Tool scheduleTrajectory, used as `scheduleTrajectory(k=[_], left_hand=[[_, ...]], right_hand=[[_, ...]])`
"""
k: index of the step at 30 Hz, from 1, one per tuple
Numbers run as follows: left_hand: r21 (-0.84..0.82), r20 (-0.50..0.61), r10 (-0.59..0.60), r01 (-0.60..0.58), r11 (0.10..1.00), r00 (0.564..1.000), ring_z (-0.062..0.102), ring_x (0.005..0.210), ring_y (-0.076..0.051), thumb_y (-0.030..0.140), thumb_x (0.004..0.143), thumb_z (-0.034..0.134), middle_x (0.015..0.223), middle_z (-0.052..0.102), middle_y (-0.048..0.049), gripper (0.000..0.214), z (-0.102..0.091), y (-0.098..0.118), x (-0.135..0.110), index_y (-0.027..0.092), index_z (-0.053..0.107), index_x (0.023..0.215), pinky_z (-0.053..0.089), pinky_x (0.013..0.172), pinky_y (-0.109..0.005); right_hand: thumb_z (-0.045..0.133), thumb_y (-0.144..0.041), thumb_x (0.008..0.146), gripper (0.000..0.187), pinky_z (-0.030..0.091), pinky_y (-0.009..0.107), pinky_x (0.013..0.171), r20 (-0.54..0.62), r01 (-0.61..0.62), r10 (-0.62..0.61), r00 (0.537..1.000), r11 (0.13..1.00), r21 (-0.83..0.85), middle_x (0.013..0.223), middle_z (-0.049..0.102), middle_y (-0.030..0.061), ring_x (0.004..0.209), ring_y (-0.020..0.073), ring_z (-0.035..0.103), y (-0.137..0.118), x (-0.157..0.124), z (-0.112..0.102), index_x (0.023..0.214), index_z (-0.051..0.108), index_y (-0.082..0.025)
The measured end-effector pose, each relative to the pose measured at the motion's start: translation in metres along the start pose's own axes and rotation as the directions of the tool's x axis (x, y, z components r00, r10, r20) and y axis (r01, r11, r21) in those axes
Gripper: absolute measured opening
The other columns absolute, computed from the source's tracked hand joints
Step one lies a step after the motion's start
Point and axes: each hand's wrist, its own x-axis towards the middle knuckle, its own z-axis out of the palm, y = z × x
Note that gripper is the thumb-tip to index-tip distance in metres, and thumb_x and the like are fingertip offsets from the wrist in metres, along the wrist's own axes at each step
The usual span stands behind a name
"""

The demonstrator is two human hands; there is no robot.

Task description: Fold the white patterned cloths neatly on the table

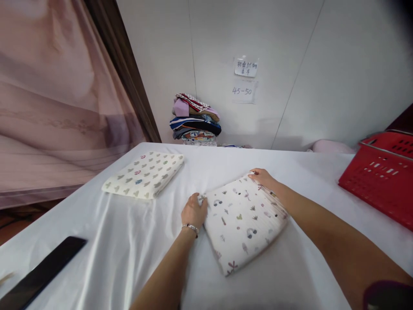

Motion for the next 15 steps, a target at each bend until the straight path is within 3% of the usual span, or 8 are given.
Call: scheduleTrajectory(k=[9,12,15], left_hand=[[-0.021,-0.009,0.024,-0.024,0.999,1.0,0.055,0.104,-0.025,0.04,0.084,0.043,0.12,0.054,-0.011,0.044,0.001,-0.001,-0.002,0.02,0.044,0.123,0.043,0.081,-0.035],[-0.027,-0.024,0.045,-0.045,0.999,0.999,0.053,0.105,-0.025,0.039,0.084,0.043,0.122,0.053,-0.0107,0.045,0.002,-0.002,-0.003,0.02,0.043,0.125,0.044,0.081,-0.034],[-0.022,-0.064,0.101,-0.103,0.994,0.993,0.048,0.111,-0.024,0.034,0.085,0.042,0.125,0.05,-0.0095,0.045,0.003,-0.003,-0.004,0.021,0.042,0.128,0.044,0.084,-0.035]], right_hand=[[0.059,-0.032,0.074,0.033,0.042,0.026,0.081,-0.038,-0.016,0.009,0.999,0.978,-0.208,0.1,0.066,0.0065,0.097,0.0215,0.058,-0.005,0.007,0.004,0.102,0.064,-0.017],[0.057,-0.034,0.075,0.038,0.04,0.03,0.088,-0.072,-0.011,-0.009,0.997,0.962,-0.274,0.109,0.062,0.0095,0.107,0.0253,0.053,-0.013,-0.003,0.003,0.109,0.061,-0.017],[0.045,-0.033,0.083,0.045,0.028,0.033,0.102,-0.132,0.133,-0.185,0.974,0.934,-0.332,0.131,0.047,0.01,0.124,0.0238,0.037,-0.023,-0.025,0.014,0.125,0.049,-0.017]])
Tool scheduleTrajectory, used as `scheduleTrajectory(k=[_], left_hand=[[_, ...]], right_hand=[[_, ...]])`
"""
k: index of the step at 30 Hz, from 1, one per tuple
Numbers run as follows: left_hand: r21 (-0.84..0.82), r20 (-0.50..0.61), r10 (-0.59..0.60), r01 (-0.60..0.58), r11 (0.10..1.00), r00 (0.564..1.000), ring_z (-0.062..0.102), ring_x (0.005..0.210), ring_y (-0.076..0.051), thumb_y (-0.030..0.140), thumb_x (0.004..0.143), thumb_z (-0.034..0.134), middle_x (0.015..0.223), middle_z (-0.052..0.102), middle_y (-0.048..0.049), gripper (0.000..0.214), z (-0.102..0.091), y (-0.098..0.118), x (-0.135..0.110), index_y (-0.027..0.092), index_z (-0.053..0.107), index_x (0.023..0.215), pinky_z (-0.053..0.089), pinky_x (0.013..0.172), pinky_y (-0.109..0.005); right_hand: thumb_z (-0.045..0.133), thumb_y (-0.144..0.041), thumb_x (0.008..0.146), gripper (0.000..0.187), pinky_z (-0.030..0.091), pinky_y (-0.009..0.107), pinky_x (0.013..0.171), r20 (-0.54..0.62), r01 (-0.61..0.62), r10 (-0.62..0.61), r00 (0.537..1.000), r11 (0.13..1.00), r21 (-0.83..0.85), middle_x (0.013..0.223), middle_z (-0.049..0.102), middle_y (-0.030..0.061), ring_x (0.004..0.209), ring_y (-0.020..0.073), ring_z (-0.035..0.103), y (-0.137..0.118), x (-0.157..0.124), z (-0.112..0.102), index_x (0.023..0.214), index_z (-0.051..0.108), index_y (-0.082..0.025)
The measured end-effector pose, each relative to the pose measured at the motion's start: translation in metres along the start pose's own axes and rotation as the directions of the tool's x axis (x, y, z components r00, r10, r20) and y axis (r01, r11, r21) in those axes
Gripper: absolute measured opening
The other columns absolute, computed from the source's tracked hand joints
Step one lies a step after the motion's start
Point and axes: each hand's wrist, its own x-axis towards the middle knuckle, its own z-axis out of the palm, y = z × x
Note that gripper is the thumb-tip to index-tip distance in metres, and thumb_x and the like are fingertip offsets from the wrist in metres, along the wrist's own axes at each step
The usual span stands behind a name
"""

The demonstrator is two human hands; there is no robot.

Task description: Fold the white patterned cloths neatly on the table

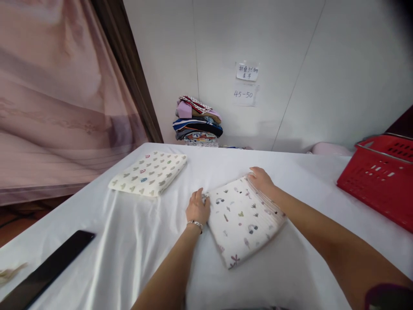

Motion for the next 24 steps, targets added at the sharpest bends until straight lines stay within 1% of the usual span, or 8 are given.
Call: scheduleTrajectory(k=[2,4,5,7,10,14,19,24], left_hand=[[-0.001,-0.02,0.069,-0.069,0.998,0.997,0.043,0.115,-0.023,0.029,0.085,0.041,0.128,0.048,-0.0077,0.042,0.001,0.0,0.0,0.021,0.045,0.126,0.043,0.088,-0.035],[-0.008,-0.01,0.121,-0.121,0.993,0.993,0.042,0.115,-0.022,0.024,0.086,0.039,0.124,0.052,-0.0056,0.037,0.001,-0.001,0.0,0.023,0.052,0.12,0.042,0.09,-0.033],[-0.012,0.002,0.133,-0.133,0.991,0.991,0.043,0.114,-0.021,0.023,0.086,0.039,0.121,0.054,-0.0048,0.035,0.002,-0.001,0.0,0.024,0.056,0.116,0.041,0.091,-0.033],[-0.017,0.022,0.13,-0.129,0.991,0.991,0.046,0.109,-0.021,0.022,0.087,0.038,0.115,0.058,-0.004,0.032,0.002,-0.001,0.001,0.025,0.06,0.11,0.042,0.09,-0.032],[-0.026,0.025,0.123,-0.122,0.992,0.992,0.047,0.107,-0.021,0.023,0.087,0.038,0.112,0.059,-0.0041,0.032,0.002,-0.002,0.001,0.025,0.061,0.109,0.043,0.087,-0.033],[-0.036,0.024,0.127,-0.126,0.991,0.992,0.047,0.106,-0.022,0.023,0.087,0.038,0.111,0.059,-0.0044,0.032,0.003,-0.004,0.002,0.025,0.061,0.108,0.043,0.087,-0.033],[-0.031,0.021,0.13,-0.129,0.991,0.991,0.048,0.105,-0.022,0.023,0.086,0.038,0.11,0.059,-0.0042,0.031,0.005,-0.004,0.002,0.025,0.061,0.107,0.043,0.086,-0.032],[-0.029,0.028,0.121,-0.12,0.992,0.992,0.047,0.105,-0.022,0.023,0.086,0.038,0.11,0.059,-0.0046,0.031,0.003,-0.002,0.002,0.025,0.061,0.107,0.044,0.082,-0.033]], right_hand=[[0.039,-0.037,0.086,0.049,0.02,0.036,0.106,-0.034,0.201,-0.202,0.979,0.979,-0.038,0.139,0.038,0.0091,0.13,0.0231,0.026,-0.012,-0.016,0.008,0.131,0.042,-0.017],[0.036,-0.045,0.086,0.056,0.016,0.04,0.107,0.054,0.353,-0.349,0.935,0.933,-0.07,0.142,0.033,0.0092,0.133,0.0248,0.02,-0.021,-0.027,0.017,0.134,0.038,-0.018],[0.035,-0.05,0.086,0.059,0.014,0.041,0.108,0.128,0.383,-0.372,0.92,0.921,-0.077,0.143,0.031,0.0089,0.134,0.0254,0.018,-0.024,-0.031,0.021,0.136,0.035,-0.018],[0.029,-0.056,0.086,0.064,0.01,0.043,0.108,0.246,0.392,-0.361,0.9,0.916,-0.091,0.145,0.026,0.0079,0.135,0.0253,0.014,-0.029,-0.032,0.028,0.139,0.03,-0.019],[0.023,-0.06,0.086,0.068,0.006,0.042,0.109,0.301,0.371,-0.324,0.897,0.922,-0.112,0.147,0.021,0.0061,0.136,0.0242,0.011,-0.03,-0.024,0.031,0.141,0.026,-0.02],[0.021,-0.061,0.086,0.069,0.006,0.04,0.109,0.314,0.376,-0.324,0.892,0.919,-0.121,0.148,0.019,0.0046,0.136,0.0226,0.011,-0.026,-0.017,0.028,0.141,0.026,-0.021],[0.021,-0.063,0.085,0.07,0.007,0.042,0.109,0.245,0.298,-0.249,0.937,0.935,-0.191,0.148,0.018,0.0065,0.136,0.0227,0.008,-0.017,-0.014,0.025,0.14,0.027,-0.02],[0.022,-0.063,0.085,0.067,0.006,0.04,0.109,0.273,0.272,-0.217,0.937,0.945,-0.184,0.148,0.019,0.0023,0.136,0.0208,0.01,-0.014,-0.008,0.026,0.141,0.025,-0.025]])
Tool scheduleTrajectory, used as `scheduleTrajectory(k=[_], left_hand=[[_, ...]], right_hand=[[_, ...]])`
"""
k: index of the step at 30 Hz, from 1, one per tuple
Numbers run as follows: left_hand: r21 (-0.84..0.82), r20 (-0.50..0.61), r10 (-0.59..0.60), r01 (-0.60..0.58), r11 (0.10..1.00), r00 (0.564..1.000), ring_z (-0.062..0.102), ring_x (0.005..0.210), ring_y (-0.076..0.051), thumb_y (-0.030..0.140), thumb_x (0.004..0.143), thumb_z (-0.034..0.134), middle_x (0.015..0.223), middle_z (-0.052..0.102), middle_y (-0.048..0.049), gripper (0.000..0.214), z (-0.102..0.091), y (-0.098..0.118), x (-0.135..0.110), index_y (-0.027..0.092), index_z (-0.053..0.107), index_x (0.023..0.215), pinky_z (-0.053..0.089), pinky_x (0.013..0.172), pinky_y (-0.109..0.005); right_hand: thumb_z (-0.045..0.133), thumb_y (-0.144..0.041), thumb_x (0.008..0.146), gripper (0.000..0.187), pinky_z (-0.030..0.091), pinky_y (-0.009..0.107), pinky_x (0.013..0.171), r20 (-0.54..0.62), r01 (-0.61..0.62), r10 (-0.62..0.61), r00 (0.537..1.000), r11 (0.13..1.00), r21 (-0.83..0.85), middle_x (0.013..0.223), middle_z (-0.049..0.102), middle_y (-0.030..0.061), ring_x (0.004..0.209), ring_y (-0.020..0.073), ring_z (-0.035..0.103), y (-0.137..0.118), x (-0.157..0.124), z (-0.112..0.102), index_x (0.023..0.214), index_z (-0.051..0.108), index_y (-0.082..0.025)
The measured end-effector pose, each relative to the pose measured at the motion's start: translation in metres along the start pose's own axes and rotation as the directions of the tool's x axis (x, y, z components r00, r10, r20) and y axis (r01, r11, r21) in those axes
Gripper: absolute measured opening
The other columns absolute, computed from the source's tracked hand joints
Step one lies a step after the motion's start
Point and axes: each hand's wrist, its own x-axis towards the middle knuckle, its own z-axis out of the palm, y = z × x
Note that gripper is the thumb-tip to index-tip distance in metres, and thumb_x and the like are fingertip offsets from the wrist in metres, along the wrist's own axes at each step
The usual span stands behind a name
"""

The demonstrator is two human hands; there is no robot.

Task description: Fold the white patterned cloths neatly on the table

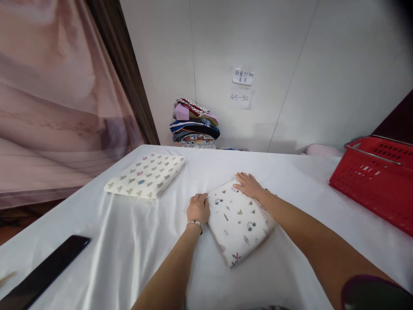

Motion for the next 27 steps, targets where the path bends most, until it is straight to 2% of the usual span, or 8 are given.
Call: scheduleTrajectory(k=[6,9,12,17,20,24,27], left_hand=[[-0.002,-0.002,0.008,-0.008,1.0,1.0,0.047,0.104,-0.022,0.022,0.086,0.038,0.11,0.059,-0.005,0.032,0.0,0.0,-0.001,0.022,0.061,0.108,0.043,0.086,-0.032],[0.006,0.001,0.004,-0.004,1.0,1.0,0.047,0.104,-0.021,0.022,0.086,0.038,0.11,0.059,-0.0043,0.031,0.0,0.0,-0.001,0.022,0.06,0.108,0.042,0.087,-0.032],[0.018,0.0,-0.006,0.006,1.0,1.0,0.047,0.104,-0.021,0.022,0.086,0.039,0.109,0.059,-0.0034,0.031,0.001,-0.001,0.0,0.023,0.06,0.108,0.043,0.086,-0.032],[0.029,-0.002,-0.012,0.012,1.0,1.0,0.047,0.103,-0.02,0.023,0.086,0.04,0.108,0.059,-0.0026,0.03,0.003,-0.002,0.001,0.023,0.06,0.107,0.043,0.084,-0.031],[0.036,0.001,-0.014,0.014,0.999,1.0,0.047,0.103,-0.02,0.023,0.086,0.04,0.109,0.059,-0.0027,0.03,0.002,-0.001,0.001,0.023,0.06,0.108,0.043,0.084,-0.031],[0.036,0.0,-0.016,0.016,0.999,1.0,0.047,0.103,-0.02,0.022,0.086,0.04,0.109,0.059,-0.0032,0.03,0.002,-0.002,0.0,0.023,0.06,0.108,0.042,0.086,-0.031],[0.036,0.002,-0.001,0.001,0.999,1.0,0.047,0.103,-0.02,0.022,0.086,0.04,0.109,0.059,-0.0039,0.03,0.002,-0.003,0.001,0.022,0.061,0.108,0.041,0.088,-0.031]], right_hand=[[0.02,-0.058,0.087,0.065,0.006,0.04,0.109,0.006,-0.021,0.021,1.0,0.999,0.042,0.149,0.016,0.0041,0.136,0.0206,0.007,0.0,-0.003,-0.005,0.141,0.024,-0.021],[0.021,-0.056,0.087,0.066,0.007,0.041,0.109,-0.044,-0.056,0.056,0.997,0.998,-0.012,0.149,0.014,0.0056,0.137,0.0207,0.006,0.004,-0.009,-0.006,0.141,0.023,-0.018],[0.023,-0.055,0.087,0.066,0.01,0.042,0.109,-0.031,-0.091,0.09,0.995,0.994,-0.056,0.149,0.015,0.0053,0.136,0.0214,0.008,0.009,-0.012,-0.004,0.141,0.024,-0.016],[0.023,-0.059,0.086,0.072,0.017,0.035,0.109,-0.007,-0.063,0.063,0.998,0.998,-0.012,0.149,0.012,0.0042,0.137,0.0196,0.006,0.018,-0.006,0.002,0.142,0.021,-0.014],[0.023,-0.06,0.086,0.071,0.018,0.034,0.109,0.0,-0.071,0.071,0.997,0.997,0.028,0.15,0.01,0.0015,0.137,0.0188,0.005,0.02,-0.003,0.001,0.143,0.02,-0.018],[0.024,-0.056,0.087,0.066,0.016,0.037,0.109,0.037,-0.103,0.102,0.994,0.994,0.035,0.15,0.011,0.0026,0.137,0.0194,0.006,0.014,-0.005,-0.007,0.142,0.022,-0.02],[0.024,-0.054,0.088,0.064,0.01,0.044,0.108,0.0,-0.106,0.106,0.994,0.994,-0.012,0.149,0.013,0.0059,0.137,0.022,0.006,-0.001,-0.019,-0.011,0.141,0.024,-0.019]])
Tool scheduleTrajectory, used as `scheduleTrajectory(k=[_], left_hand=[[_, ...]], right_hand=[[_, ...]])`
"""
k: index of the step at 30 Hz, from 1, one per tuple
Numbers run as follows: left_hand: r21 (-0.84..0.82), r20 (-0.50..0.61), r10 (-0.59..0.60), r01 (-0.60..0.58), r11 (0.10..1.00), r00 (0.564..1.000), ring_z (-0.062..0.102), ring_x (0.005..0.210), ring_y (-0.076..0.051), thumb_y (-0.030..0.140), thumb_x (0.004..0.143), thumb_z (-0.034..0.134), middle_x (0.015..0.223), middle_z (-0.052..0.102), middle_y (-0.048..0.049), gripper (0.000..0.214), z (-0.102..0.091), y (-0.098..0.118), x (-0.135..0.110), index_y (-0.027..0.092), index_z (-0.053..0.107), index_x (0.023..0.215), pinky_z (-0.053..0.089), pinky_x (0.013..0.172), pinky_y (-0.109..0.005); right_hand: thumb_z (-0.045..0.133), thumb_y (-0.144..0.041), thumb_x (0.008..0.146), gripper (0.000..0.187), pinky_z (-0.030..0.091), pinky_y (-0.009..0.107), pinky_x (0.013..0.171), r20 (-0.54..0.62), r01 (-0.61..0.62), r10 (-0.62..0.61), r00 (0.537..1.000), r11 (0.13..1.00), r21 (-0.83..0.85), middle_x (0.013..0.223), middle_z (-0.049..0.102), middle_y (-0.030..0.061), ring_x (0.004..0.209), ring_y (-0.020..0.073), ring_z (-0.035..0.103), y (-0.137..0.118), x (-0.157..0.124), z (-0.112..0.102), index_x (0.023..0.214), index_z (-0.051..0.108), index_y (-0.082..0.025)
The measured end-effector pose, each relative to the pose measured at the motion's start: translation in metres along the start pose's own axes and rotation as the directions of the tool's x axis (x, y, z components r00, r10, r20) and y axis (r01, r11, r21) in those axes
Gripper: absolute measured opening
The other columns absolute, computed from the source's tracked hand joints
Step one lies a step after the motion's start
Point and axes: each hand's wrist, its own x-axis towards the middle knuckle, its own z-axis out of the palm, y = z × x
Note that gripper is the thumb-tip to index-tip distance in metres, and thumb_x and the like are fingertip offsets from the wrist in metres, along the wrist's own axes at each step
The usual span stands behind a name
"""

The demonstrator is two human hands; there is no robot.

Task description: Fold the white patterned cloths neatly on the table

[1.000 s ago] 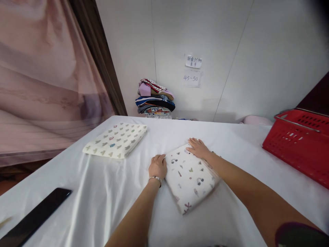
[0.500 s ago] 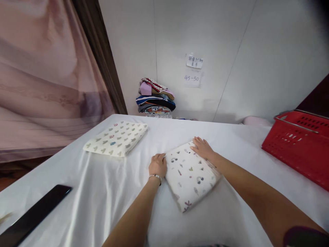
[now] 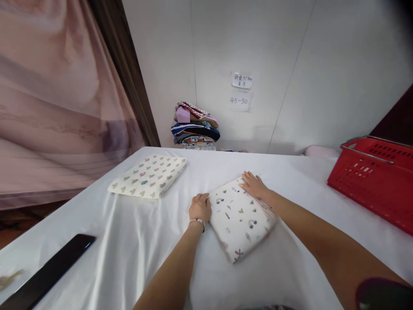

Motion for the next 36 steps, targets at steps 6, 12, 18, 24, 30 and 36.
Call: scheduleTrajectory(k=[6,12,18,24,30,36], left_hand=[[-0.002,0.032,-0.015,0.015,1.0,0.999,0.045,0.106,-0.021,0.021,0.086,0.038,0.111,0.058,-0.004,0.033,-0.003,0.002,0.001,0.022,0.06,0.11,0.041,0.088,-0.031],[0.003,0.039,-0.008,0.008,1.0,0.999,0.045,0.106,-0.022,0.023,0.086,0.038,0.112,0.057,-0.0041,0.034,-0.004,0.002,0.0,0.022,0.059,0.112,0.04,0.089,-0.032],[0.008,0.037,-0.007,0.007,1.0,0.999,0.045,0.107,-0.023,0.024,0.086,0.037,0.113,0.057,-0.0049,0.034,-0.002,0.0,0.0,0.022,0.059,0.112,0.04,0.089,-0.032],[0.031,0.033,0.004,-0.005,1.0,0.999,0.046,0.106,-0.023,0.025,0.086,0.037,0.113,0.057,-0.006,0.034,0.0,0.0,0.001,0.022,0.059,0.112,0.04,0.088,-0.033],[0.01,0.028,0.047,-0.047,0.999,0.998,0.047,0.105,-0.021,0.025,0.087,0.037,0.112,0.057,-0.0049,0.035,0.0,-0.005,-0.001,0.023,0.058,0.114,0.038,0.092,-0.03],[-0.029,0.031,0.059,-0.058,0.998,0.998,0.047,0.106,-0.02,0.027,0.087,0.037,0.115,0.057,-0.004,0.035,0.0,-0.009,-0.003,0.024,0.057,0.116,0.038,0.092,-0.03]], right_hand=[[0.018,-0.062,0.086,0.07,0.004,0.043,0.109,0.03,0.184,-0.185,0.982,0.982,0.038,0.15,0.009,0.0043,0.137,0.0204,0.003,-0.031,-0.044,0.011,0.143,0.018,-0.021],[0.019,-0.062,0.086,0.069,0.005,0.04,0.109,0.118,0.134,-0.147,0.982,0.985,0.11,0.15,0.008,0.0025,0.137,0.0211,0.004,-0.039,-0.053,0.001,0.143,0.018,-0.023],[0.024,-0.058,0.086,0.066,0.006,0.041,0.109,0.0,0.012,-0.012,1.0,1.0,-0.019,0.149,0.015,0.0061,0.137,0.0212,0.006,-0.01,-0.07,-0.001,0.14,0.027,-0.019],[0.024,-0.054,0.088,0.06,0.013,0.043,0.107,-0.022,-0.037,0.037,0.999,0.998,-0.045,0.148,0.019,0.0049,0.136,0.0195,0.01,0.014,-0.072,0.012,0.135,0.033,-0.02],[0.028,-0.047,0.088,0.051,0.014,0.044,0.107,-0.053,-0.046,0.047,0.998,0.999,0.015,0.146,0.025,0.0046,0.136,0.0205,0.013,0.009,-0.079,0.003,0.131,0.039,-0.022],[0.032,-0.043,0.086,0.056,0.021,0.041,0.107,-0.232,-0.348,0.397,0.888,0.91,0.224,0.144,0.028,0.0108,0.133,0.0234,0.023,0.027,-0.113,0.01,0.134,0.036,-0.014]])
